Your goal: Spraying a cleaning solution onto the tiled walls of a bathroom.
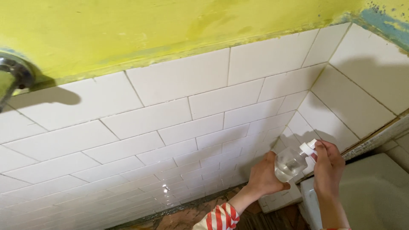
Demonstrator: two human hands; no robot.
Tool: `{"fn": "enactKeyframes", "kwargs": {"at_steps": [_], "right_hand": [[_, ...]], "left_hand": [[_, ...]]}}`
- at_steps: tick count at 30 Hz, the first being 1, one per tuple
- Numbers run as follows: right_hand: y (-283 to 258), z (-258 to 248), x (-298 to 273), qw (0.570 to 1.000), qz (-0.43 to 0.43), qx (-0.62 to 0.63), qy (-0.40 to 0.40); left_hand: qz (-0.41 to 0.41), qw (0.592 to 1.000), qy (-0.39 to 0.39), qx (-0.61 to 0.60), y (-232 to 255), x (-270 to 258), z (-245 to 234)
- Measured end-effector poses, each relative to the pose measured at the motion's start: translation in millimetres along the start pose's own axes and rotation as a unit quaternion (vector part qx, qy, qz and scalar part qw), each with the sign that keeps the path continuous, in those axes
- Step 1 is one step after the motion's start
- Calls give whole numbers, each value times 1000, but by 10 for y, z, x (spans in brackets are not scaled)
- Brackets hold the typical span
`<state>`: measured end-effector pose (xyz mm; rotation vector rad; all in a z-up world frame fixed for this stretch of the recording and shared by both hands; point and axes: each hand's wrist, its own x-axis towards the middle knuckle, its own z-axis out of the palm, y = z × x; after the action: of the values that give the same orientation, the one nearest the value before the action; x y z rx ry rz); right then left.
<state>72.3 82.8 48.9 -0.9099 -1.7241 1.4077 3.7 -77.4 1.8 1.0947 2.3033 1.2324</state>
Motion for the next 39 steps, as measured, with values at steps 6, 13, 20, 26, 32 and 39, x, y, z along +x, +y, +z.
{"fn": "enactKeyframes", "kwargs": {"at_steps": [6, 13, 20, 26, 32, 39], "right_hand": [[-40, 118, -165, 998, -10, 50, -33], [62, 210, -300, 996, -68, 36, -35], [-241, 359, -652, 987, -109, -75, -91], [-704, 590, -967, 964, -64, -242, -90], [-737, 671, -767, 954, -93, -274, -74], [-719, 497, -268, 948, -97, -290, -86]], "left_hand": [[17, 999, 41, -27, -71, -184, -115], [34, 999, 36, -17, -106, -321, -296], [13, 999, 24, -20, -131, -378, -420], [31, 997, 53, -36, -169, -380, -367], [21, 997, 74, -22, -56, -246, -265], [3, 995, 102, -12, 187, 161, -61]]}}
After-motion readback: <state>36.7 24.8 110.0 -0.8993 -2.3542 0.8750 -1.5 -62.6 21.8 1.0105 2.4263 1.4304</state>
